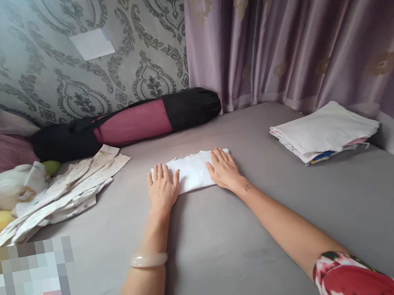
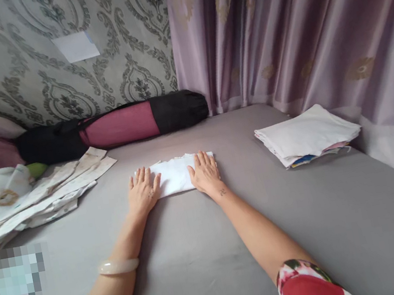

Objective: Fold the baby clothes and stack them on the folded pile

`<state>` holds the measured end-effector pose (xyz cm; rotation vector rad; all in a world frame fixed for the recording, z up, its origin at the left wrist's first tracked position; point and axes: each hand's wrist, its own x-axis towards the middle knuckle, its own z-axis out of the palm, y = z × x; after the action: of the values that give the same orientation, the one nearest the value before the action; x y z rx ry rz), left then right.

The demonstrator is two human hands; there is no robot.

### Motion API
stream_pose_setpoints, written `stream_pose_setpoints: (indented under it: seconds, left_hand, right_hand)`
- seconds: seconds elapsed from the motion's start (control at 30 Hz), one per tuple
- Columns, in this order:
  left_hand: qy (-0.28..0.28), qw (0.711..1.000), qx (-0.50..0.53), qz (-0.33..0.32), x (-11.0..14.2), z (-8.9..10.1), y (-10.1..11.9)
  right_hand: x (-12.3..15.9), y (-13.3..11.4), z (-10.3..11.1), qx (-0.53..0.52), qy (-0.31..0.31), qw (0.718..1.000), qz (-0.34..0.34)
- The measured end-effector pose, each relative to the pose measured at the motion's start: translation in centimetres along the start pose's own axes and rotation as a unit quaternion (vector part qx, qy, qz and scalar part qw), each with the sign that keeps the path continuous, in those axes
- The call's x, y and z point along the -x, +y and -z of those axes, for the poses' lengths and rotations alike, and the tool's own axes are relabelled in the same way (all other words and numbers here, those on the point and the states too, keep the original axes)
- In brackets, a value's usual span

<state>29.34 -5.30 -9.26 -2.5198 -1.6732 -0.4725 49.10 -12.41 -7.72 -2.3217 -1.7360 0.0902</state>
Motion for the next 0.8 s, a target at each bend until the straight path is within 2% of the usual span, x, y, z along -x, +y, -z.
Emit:
stream_pose_setpoints:
  seconds: [0.1, 0.23, 0.3, 0.67, 0.8]
  left_hand:
    - [0.012, 0.999, 0.005, -0.036, 0.1, 0.2, 0.9]
    - [-0.072, 0.995, 0.022, -0.063, 0.2, 0.0, 1.7]
    - [-0.097, 0.993, 0.025, -0.064, 0.3, -0.1, 1.8]
    - [-0.086, 0.994, 0.032, -0.061, 0.3, -0.2, 1.7]
    - [-0.061, 0.996, 0.035, -0.059, 0.3, -0.3, 1.8]
  right_hand:
    - [0.1, -0.6, -0.2, -0.010, 0.014, 0.999, 0.044]
    - [0.1, -1.0, -1.1, -0.020, -0.005, 0.998, 0.057]
    - [0.1, -1.0, -1.5, -0.020, -0.014, 0.998, 0.054]
    - [0.2, -1.1, -1.4, -0.025, -0.007, 0.998, 0.054]
    - [0.1, -1.3, -1.3, -0.030, 0.020, 0.997, 0.065]
